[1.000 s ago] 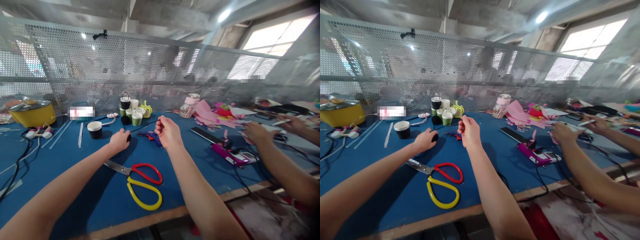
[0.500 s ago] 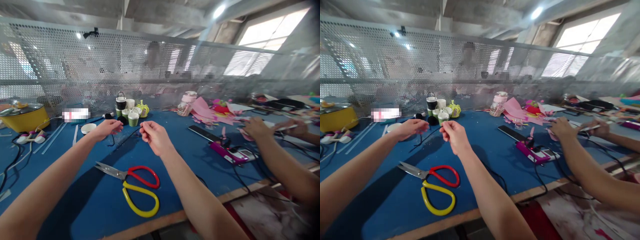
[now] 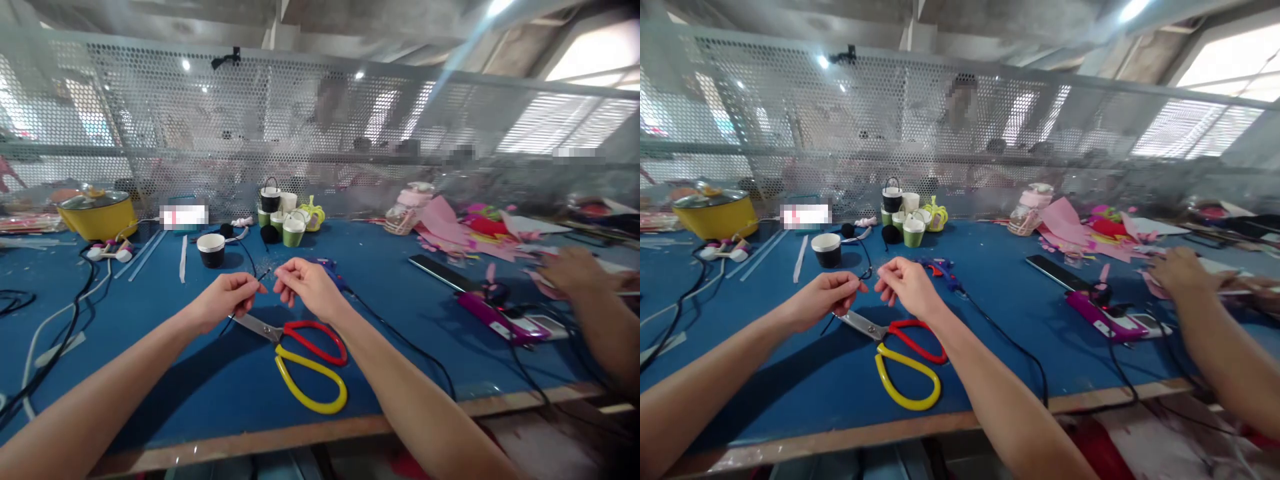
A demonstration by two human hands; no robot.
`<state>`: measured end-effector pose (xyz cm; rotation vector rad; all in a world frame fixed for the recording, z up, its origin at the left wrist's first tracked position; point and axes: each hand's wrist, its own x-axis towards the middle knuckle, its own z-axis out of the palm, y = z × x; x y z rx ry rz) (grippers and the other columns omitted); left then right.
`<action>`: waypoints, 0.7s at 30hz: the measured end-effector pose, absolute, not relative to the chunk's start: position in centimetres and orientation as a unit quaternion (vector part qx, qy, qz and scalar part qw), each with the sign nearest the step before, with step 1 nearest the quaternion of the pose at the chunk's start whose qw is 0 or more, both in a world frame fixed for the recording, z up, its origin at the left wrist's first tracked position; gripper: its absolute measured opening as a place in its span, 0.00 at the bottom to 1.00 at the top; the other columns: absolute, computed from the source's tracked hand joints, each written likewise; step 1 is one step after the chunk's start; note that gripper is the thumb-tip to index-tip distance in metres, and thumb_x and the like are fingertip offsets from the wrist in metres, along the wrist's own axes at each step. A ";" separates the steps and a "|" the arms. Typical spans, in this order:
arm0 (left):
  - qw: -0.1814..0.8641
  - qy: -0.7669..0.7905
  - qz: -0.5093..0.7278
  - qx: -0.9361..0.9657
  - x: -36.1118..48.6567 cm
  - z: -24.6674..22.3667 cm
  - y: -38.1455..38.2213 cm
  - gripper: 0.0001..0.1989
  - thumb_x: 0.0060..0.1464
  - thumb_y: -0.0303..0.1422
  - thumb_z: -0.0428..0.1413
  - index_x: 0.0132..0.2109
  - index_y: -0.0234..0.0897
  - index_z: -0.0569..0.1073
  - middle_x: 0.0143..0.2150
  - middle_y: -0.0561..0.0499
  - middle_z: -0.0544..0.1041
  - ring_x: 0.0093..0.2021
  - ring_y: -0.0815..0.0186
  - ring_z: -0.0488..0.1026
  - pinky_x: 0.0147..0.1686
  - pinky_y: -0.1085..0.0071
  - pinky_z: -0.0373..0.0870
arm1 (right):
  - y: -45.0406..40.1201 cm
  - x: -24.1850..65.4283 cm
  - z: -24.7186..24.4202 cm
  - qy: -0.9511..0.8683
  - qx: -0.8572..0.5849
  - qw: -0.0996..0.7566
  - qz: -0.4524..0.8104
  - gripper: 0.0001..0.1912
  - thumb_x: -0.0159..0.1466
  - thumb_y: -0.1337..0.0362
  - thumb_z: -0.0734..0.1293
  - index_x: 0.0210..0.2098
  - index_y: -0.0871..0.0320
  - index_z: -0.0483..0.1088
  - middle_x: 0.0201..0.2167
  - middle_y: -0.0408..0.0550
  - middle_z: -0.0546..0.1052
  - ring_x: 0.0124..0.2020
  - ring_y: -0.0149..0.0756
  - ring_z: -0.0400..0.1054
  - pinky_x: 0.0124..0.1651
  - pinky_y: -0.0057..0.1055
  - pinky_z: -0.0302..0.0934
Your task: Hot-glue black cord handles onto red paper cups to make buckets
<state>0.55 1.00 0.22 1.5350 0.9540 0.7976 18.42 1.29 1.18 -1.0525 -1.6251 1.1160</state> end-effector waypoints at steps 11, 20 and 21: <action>0.380 0.431 0.334 0.747 0.5 -0.4 0.5 0.14 0.51 0.39 0.48 0.29 0.33 0.70 0.18 0.57 0.64 0.19 0.74 0.56 0.19 0.77 0.52 | 1.0 18.2 1.2 -0.674 -0.480 0.402 0.392 0.18 0.61 0.54 0.58 0.22 0.60 0.66 0.13 0.39 0.66 0.13 0.22 0.56 0.16 0.21 0.50; 0.268 0.442 0.328 0.791 0.7 -0.2 0.0 0.07 0.51 0.31 0.50 0.30 0.34 0.72 0.19 0.56 0.65 0.21 0.72 0.57 0.21 0.76 0.53 | 0.5 18.1 1.5 -0.692 -0.493 0.338 0.405 0.09 0.58 0.62 0.62 0.24 0.60 0.64 0.18 0.40 0.68 0.16 0.23 0.59 0.17 0.20 0.55; 0.262 0.443 0.329 0.792 0.8 -0.2 -0.1 0.07 0.51 0.31 0.50 0.33 0.34 0.72 0.19 0.56 0.66 0.20 0.72 0.58 0.21 0.76 0.53 | 0.4 18.0 1.5 -0.696 -0.496 0.335 0.398 0.09 0.59 0.62 0.61 0.24 0.60 0.64 0.18 0.40 0.68 0.16 0.23 0.59 0.17 0.20 0.55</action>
